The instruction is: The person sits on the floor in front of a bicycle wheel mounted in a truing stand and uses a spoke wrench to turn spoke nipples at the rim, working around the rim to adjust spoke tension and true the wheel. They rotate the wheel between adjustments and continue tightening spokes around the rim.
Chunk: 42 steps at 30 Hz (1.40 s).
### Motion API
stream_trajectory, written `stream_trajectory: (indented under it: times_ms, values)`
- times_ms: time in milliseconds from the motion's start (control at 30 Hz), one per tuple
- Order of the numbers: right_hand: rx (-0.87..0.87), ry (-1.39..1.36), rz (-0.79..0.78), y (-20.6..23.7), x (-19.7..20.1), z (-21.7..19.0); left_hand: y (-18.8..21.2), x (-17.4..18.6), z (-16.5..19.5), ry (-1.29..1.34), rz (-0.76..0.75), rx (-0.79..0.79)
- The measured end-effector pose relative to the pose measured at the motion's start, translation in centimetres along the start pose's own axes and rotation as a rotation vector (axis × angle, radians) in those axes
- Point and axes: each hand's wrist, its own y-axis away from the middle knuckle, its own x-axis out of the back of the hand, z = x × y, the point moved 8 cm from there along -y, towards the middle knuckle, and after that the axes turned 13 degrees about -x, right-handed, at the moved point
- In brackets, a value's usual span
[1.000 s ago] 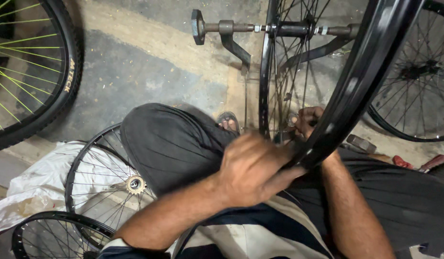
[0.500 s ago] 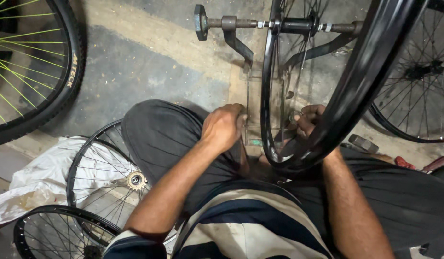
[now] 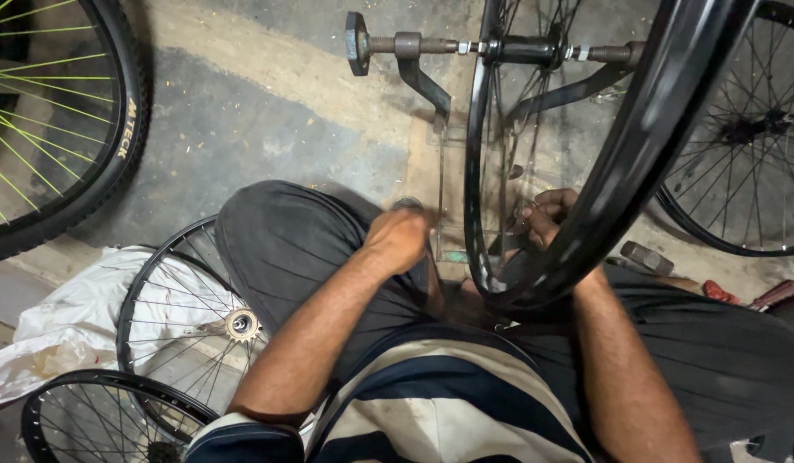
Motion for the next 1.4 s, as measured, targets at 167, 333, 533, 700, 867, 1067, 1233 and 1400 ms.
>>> stream_trajectory:
  times_ms: [167,333,533,700,867,1067,1233,1400]
  values:
    - [0.012,0.071,0.008,0.6,0.0,-0.2,0.0,0.9,0.4,-0.064,0.048,0.043]
    - [0.0,0.077,0.009,0.8,-0.2,-0.5,0.0,1.0,0.6,-0.071,0.06,0.058]
    - [-0.024,0.146,0.029,2.1,-0.2,-1.8,0.2,1.5,0.7,-0.025,0.073,0.081]
    - [-0.054,0.101,-0.003,2.3,-0.6,-1.9,0.2,1.7,0.9,-0.026,0.069,0.097]
    - [0.008,0.04,-0.032,1.3,-1.0,-1.2,0.0,1.8,0.9,-0.034,0.093,0.076]
    - [-0.007,0.085,0.01,0.6,-0.5,-0.1,0.0,1.8,0.8,-0.06,0.102,0.067]
    - [0.021,0.122,-0.015,0.6,-0.8,-0.5,0.0,1.7,0.8,-0.051,0.105,0.065]
    - [-0.065,0.202,0.03,1.5,-0.8,-1.2,0.1,1.6,0.5,-0.052,0.093,0.085]
